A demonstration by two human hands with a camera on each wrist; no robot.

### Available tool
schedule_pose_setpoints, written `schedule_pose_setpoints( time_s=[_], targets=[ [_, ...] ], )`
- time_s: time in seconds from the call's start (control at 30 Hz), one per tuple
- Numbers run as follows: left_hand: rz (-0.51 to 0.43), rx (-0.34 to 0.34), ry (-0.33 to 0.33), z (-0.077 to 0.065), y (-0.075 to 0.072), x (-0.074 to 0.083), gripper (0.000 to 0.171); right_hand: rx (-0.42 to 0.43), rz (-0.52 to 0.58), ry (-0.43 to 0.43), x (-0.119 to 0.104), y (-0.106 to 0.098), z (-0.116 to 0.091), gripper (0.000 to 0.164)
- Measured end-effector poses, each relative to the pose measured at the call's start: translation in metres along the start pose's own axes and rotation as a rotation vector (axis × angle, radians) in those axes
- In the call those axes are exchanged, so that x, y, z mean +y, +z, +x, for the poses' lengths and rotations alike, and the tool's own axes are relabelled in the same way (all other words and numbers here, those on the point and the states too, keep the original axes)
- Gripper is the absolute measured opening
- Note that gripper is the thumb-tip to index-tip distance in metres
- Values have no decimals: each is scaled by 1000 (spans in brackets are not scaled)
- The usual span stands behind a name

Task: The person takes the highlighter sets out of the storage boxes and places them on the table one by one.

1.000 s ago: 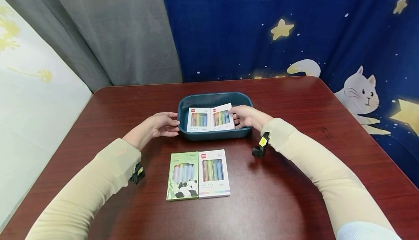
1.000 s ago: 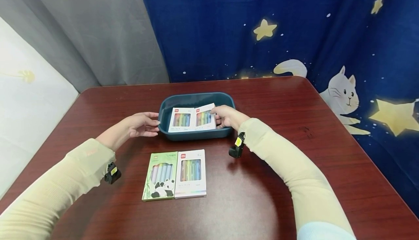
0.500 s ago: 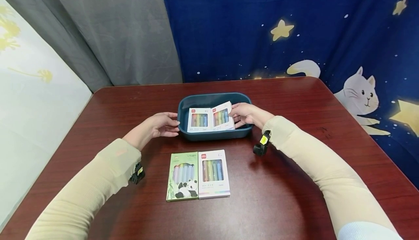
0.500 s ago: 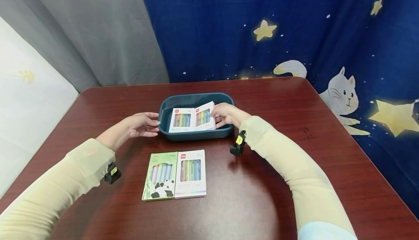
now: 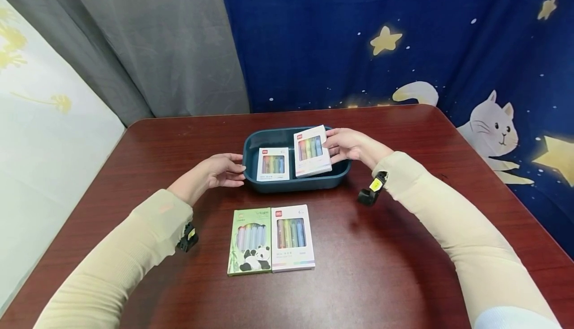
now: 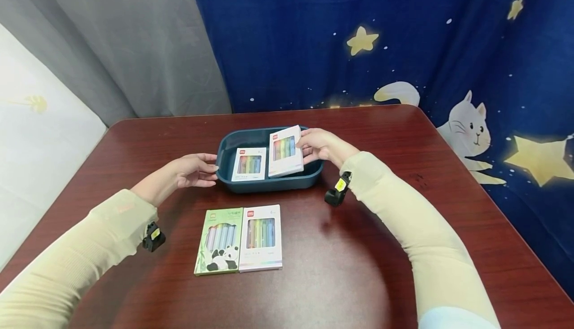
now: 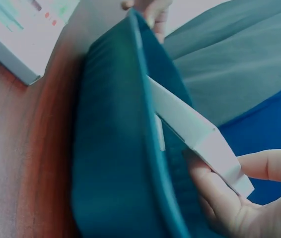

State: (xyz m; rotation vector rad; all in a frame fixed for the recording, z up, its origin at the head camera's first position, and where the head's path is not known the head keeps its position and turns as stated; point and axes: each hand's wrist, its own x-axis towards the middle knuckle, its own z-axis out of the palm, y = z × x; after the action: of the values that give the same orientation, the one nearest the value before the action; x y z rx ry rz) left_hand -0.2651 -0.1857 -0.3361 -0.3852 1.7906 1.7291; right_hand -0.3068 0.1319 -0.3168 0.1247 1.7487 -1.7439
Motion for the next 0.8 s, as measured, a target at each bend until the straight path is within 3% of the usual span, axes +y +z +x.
schedule_pose_setpoints(
  time_s=[0.33, 0.8],
  targets=[
    [6, 0, -5, -1, 0, 0, 55, -147, 147, -106, 1, -16, -32, 61],
    [6, -1, 0, 0, 0, 0, 55, -202, 75, -171, 28, -21, -78, 58]
  ],
)
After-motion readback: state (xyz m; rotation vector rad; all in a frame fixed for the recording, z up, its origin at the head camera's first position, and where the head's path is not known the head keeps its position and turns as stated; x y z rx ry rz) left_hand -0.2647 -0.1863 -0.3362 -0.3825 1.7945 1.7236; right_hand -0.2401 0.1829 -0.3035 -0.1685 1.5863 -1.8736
